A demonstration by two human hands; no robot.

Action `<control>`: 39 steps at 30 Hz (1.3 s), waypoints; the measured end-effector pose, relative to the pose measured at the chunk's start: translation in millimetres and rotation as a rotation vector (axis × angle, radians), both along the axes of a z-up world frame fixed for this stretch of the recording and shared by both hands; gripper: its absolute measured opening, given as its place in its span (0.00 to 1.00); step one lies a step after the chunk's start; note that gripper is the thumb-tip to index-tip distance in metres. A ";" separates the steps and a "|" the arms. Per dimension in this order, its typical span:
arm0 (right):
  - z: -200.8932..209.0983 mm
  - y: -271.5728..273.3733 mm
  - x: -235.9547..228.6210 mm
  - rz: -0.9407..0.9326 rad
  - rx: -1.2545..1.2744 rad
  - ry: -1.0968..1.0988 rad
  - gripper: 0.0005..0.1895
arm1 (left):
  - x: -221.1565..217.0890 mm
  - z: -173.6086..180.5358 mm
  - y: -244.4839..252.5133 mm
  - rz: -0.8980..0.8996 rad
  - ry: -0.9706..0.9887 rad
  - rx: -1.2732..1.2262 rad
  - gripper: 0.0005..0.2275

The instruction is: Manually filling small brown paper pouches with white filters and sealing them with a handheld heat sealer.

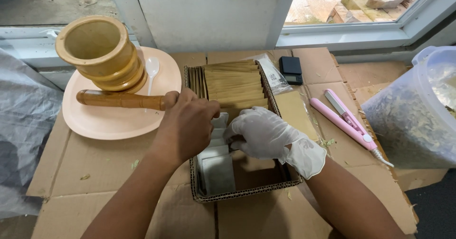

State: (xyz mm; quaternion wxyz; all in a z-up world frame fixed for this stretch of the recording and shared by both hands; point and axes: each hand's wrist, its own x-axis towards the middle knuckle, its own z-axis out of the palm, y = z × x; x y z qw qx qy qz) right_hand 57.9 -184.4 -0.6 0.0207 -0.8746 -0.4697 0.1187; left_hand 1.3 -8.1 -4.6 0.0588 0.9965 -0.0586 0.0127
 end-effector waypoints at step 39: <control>43.4 -26.0 23.2 -0.398 0.457 0.489 0.13 | 10.5 -34.1 -20.7 -0.190 -0.303 -0.548 0.13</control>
